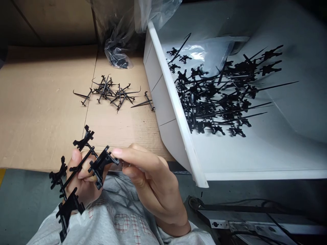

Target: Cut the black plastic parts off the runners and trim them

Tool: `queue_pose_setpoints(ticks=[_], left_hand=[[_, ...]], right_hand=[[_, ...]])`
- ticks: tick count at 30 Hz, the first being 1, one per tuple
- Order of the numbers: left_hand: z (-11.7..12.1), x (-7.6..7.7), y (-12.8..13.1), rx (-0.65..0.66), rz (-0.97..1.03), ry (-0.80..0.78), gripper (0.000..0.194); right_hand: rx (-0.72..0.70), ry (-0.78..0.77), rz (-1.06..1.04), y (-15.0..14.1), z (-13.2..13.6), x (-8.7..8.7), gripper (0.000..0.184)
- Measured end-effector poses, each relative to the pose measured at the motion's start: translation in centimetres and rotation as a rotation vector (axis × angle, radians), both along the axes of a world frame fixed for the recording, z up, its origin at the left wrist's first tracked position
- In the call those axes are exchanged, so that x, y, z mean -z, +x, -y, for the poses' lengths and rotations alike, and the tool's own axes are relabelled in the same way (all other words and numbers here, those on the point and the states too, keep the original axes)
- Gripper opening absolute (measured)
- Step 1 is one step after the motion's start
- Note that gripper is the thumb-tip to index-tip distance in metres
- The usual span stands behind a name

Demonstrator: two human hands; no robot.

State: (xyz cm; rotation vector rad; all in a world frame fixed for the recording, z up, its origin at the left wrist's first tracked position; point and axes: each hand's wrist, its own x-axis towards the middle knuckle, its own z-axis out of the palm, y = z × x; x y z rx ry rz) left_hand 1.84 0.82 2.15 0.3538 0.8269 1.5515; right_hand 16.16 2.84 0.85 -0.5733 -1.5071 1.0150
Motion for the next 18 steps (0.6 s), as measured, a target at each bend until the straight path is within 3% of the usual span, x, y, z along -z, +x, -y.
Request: queue_pose_setpoints(ticks=[7,14,18], left_hand=[[-0.1,0.2,0.2,-0.129,-0.098,-0.023,0.086],[-0.4,-0.3,0.6,-0.06,-0.134,0.056,0.091],[-0.8,-1.0,0.9,-0.051,-0.173,0.068,0.094]], right_hand=[[0.024,-0.044,0.069,0.2,0.6,-0.7,0.043],[0.043,0.01,0.07,0.0,0.3,-0.2,0.035],[0.037,0.031,0.086,0.3,0.4,-0.1,0.04]])
